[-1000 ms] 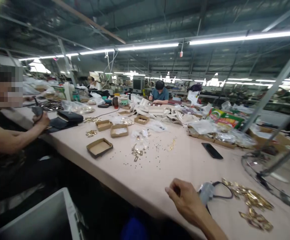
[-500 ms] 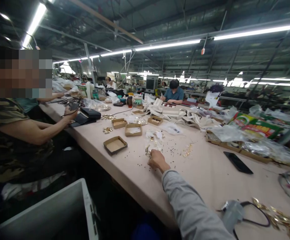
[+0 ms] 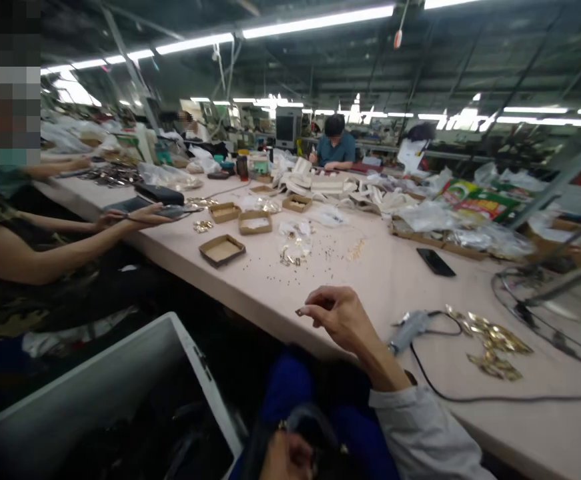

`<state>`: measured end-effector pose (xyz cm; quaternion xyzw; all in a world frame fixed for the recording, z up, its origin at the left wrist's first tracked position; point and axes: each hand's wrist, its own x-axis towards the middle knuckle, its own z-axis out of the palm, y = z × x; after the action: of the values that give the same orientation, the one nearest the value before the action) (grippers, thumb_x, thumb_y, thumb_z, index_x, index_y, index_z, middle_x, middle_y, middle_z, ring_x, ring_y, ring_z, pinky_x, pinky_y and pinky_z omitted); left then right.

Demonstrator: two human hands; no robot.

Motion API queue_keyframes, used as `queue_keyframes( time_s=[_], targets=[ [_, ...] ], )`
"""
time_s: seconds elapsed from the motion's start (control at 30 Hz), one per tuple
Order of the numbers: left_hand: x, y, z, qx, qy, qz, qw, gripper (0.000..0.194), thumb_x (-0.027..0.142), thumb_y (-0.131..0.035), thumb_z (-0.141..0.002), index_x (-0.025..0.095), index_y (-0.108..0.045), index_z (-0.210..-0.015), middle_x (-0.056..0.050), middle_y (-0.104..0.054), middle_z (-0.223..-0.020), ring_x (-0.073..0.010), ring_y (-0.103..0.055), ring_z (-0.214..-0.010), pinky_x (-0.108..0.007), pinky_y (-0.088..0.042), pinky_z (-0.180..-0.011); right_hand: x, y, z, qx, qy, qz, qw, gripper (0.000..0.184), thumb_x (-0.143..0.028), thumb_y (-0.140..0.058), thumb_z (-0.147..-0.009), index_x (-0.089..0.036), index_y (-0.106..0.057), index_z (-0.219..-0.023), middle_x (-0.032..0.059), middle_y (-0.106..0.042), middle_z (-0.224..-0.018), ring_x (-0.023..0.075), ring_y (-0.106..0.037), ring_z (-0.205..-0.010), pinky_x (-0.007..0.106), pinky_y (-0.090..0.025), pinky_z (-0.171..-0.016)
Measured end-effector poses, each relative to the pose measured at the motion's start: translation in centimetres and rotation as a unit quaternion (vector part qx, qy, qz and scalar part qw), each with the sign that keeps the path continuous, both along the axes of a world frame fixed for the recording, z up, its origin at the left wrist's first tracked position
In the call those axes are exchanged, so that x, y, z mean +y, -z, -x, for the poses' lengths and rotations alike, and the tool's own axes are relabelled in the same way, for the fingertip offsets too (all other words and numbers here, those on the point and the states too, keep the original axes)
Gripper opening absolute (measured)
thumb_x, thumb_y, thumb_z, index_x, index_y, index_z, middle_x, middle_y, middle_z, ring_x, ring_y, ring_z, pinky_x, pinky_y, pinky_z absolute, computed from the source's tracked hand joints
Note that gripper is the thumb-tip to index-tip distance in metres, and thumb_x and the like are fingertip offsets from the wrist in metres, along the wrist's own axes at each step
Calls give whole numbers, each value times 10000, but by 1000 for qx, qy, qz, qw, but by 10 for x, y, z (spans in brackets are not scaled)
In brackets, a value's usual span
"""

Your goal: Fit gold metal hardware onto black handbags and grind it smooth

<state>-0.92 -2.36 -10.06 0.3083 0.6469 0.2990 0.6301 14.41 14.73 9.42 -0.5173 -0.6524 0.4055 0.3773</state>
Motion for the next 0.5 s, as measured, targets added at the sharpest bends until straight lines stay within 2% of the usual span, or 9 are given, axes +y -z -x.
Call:
queue_keyframes(
  time_s=[0.07,0.1,0.13,0.2,0.27,0.37,0.43,0.5],
  targets=[
    [-7,7,1,17,34,-19,999,157,75,-781,-646,192,-742,-742,-66,-729,-824,-242,-702,-864,-375,-561,-800,-59,26,-14,-4,45,56,997,305,-465,-788,-822,-174,-710,-774,10,-673,-624,122,-577,-499,221,-418,-482],
    [-9,10,1,32,65,-60,996,168,30,-731,-600,164,-741,-700,-66,-722,-755,-238,-697,-790,-364,-546,-750,-87,44,-20,-1,65,87,994,310,-472,-770,-840,-175,-702,-782,5,-669,-629,115,-568,-479,216,-404,-465],
    [-9,12,1,24,89,-90,992,176,24,-693,-594,143,-751,-709,-70,-732,-741,-230,-696,-759,-349,-534,-726,-113,65,-25,10,81,118,990,315,-482,-754,-854,-174,-705,-803,5,-675,-651,113,-569,-471,216,-404,-458],
    [-8,15,0,11,109,-84,990,214,22,-656,-577,123,-763,-731,-67,-741,-710,-209,-689,-698,-311,-509,-661,-160,106,-33,51,109,172,978,337,-503,-746,-856,-165,-742,-866,18,-690,-691,126,-596,-494,228,-438,-480],
    [-6,16,-1,0,116,-67,991,242,23,-641,-576,111,-773,-760,-73,-755,-703,-196,-689,-665,-286,-499,-626,-196,141,-37,79,142,205,965,364,-511,-766,-835,-157,-778,-918,31,-697,-689,155,-634,-544,253,-485,-534],
    [-3,15,-5,-9,118,-61,991,240,23,-637,-572,101,-772,-755,-80,-765,-688,-178,-682,-629,-258,-491,-599,-225,174,-37,111,142,206,962,374,-515,-768,-826,-156,-797,-927,44,-698,-719,184,-660,-622,285,-528,-603],
    [-1,14,-8,-13,116,-64,991,229,24,-649,-559,98,-766,-742,-70,-756,-661,-161,-664,-597,-241,-477,-581,-229,184,-35,124,127,191,965,363,-507,-717,-869,-159,-784,-948,48,-689,-762,186,-661,-662,293,-539,-629],
    [1,14,-12,-14,111,-66,991,223,27,-661,-541,99,-754,-731,-52,-735,-622,-144,-636,-556,-230,-461,-556,-226,188,-34,133,140,183,964,335,-466,-697,-884,-165,-746,-1021,40,-680,-798,181,-660,-678,295,-543,-640]
  ],
)
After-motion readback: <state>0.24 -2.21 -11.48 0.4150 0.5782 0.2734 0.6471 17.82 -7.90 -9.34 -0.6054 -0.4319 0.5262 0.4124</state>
